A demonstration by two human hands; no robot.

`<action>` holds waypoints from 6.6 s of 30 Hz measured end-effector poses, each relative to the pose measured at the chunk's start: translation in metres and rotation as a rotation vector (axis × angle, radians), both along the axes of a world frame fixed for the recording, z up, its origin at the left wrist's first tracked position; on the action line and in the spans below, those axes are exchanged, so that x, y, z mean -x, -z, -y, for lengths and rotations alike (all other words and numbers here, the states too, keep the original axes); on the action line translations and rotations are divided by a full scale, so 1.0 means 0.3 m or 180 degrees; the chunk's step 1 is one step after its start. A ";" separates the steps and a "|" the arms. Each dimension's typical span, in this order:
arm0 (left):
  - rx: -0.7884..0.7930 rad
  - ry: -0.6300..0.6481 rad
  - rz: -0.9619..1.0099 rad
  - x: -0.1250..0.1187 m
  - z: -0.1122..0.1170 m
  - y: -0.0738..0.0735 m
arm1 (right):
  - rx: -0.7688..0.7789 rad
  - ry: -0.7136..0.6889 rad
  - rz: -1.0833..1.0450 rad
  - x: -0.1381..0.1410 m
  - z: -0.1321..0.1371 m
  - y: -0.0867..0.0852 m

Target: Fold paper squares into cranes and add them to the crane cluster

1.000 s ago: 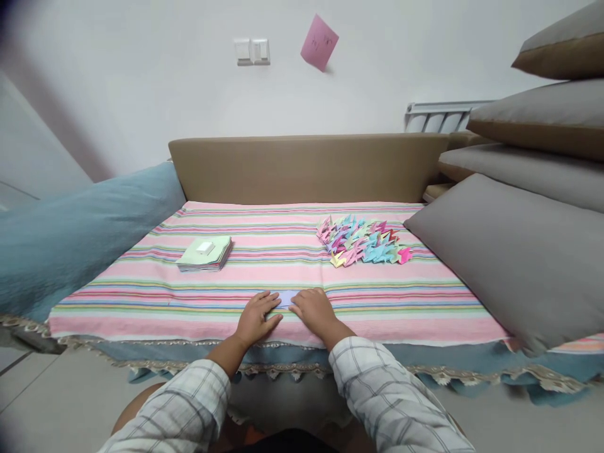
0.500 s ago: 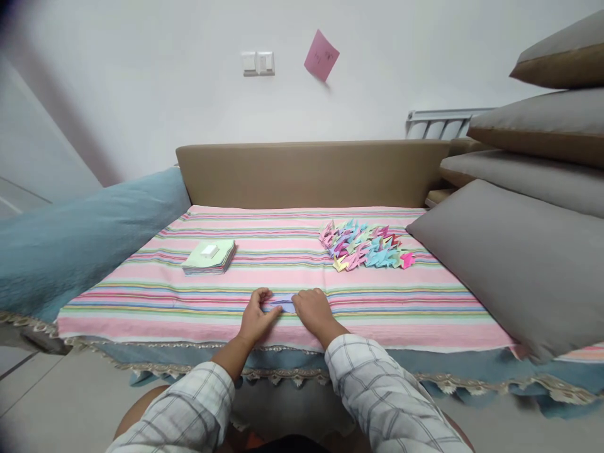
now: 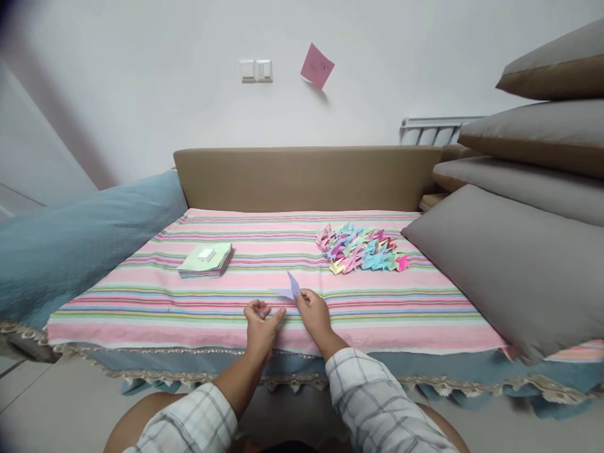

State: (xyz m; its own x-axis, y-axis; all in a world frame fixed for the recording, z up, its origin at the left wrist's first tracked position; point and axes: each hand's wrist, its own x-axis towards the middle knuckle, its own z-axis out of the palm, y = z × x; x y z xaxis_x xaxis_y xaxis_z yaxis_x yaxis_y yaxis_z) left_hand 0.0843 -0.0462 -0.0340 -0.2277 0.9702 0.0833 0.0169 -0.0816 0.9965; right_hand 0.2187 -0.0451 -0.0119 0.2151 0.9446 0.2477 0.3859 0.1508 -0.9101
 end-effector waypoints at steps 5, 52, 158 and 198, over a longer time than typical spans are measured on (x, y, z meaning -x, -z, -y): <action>-0.0060 0.0849 0.0482 -0.018 0.009 -0.024 | -0.0044 -0.0255 -0.0617 0.019 0.011 0.005; -0.1955 0.0634 -0.4049 0.121 -0.026 -0.003 | 0.0408 -0.0879 0.1610 -0.017 -0.171 0.007; -0.1254 0.1299 -0.3027 0.057 -0.179 -0.002 | -0.0669 -0.0182 0.1610 -0.019 -0.090 0.128; -0.1659 0.2301 -0.3270 0.102 -0.209 -0.019 | -0.1043 -0.0837 0.2181 -0.067 -0.056 0.130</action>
